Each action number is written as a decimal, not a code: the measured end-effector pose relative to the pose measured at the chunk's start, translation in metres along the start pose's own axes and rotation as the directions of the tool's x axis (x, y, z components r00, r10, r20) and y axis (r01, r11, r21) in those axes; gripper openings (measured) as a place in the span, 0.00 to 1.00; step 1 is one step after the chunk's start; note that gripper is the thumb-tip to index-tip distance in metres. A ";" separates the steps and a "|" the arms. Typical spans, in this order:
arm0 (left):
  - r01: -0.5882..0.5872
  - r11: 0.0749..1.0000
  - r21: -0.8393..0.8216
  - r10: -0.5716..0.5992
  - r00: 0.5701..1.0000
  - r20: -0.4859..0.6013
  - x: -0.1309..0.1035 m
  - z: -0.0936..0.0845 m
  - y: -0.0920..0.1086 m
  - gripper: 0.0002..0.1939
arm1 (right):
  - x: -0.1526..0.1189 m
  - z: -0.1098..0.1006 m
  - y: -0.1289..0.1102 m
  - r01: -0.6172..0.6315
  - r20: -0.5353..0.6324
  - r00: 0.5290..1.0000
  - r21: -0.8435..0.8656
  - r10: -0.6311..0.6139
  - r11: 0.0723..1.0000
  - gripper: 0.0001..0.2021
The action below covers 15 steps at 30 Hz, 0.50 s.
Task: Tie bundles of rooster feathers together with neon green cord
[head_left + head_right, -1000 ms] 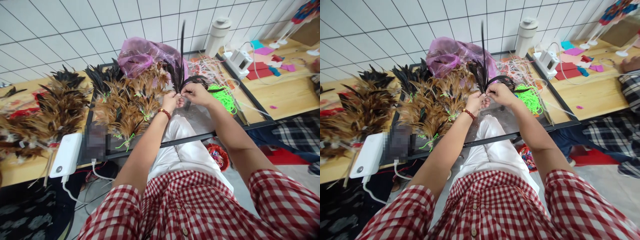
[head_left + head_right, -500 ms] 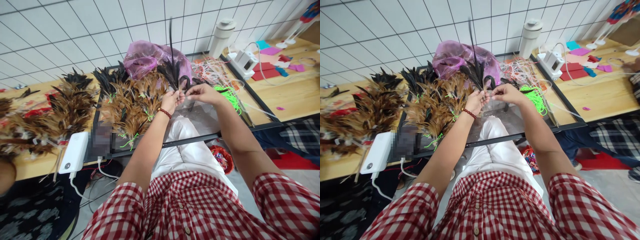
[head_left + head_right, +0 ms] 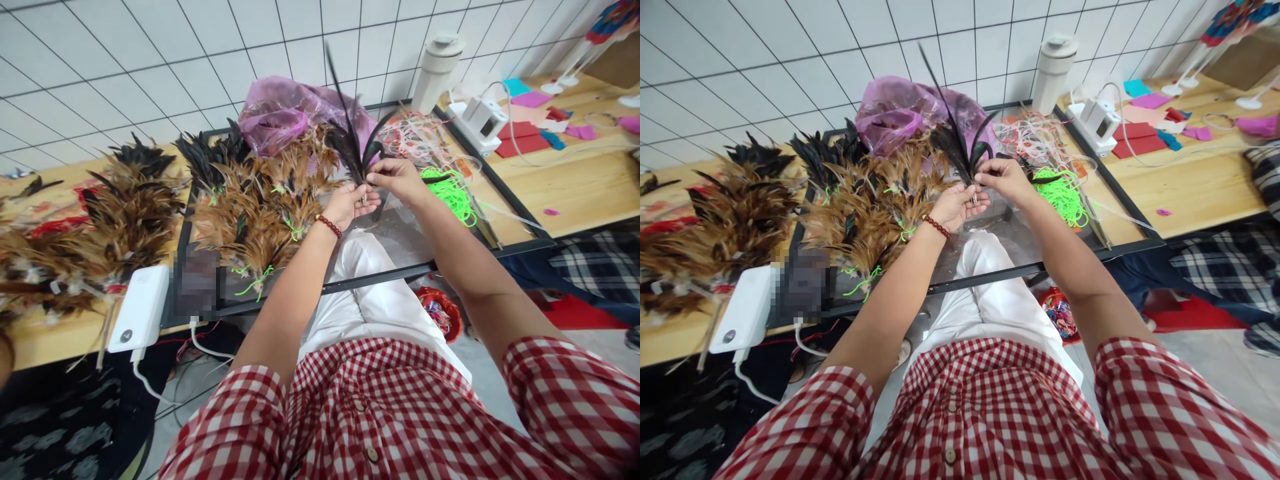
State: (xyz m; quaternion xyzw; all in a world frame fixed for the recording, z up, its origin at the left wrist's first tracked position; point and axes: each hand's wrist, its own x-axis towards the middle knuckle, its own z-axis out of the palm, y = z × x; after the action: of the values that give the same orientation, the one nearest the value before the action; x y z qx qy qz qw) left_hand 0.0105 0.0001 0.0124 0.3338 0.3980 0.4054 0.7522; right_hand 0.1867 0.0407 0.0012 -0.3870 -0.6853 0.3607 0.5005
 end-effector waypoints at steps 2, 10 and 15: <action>-0.050 0.996 -0.071 0.046 0.997 -0.060 0.002 -0.001 0.000 0.05 | 0.000 -0.002 0.004 0.086 0.027 0.996 -0.113 -0.083 0.990 0.32; -0.119 0.988 -0.098 0.111 0.990 -0.083 0.001 0.000 0.001 0.06 | -0.005 0.005 -0.002 0.287 0.127 0.957 -0.523 -0.260 0.803 0.48; -0.212 0.973 -0.095 0.197 0.970 -0.145 0.002 0.002 0.000 0.08 | 0.000 -0.016 0.000 0.212 0.016 0.969 -0.572 -0.247 0.793 0.32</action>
State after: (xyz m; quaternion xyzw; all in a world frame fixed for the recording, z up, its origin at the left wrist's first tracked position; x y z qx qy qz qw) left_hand 0.0134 0.0009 0.0125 0.3033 0.3882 0.5238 0.6950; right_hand 0.2027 0.0422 0.0046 -0.4430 -0.7881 0.0647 0.4224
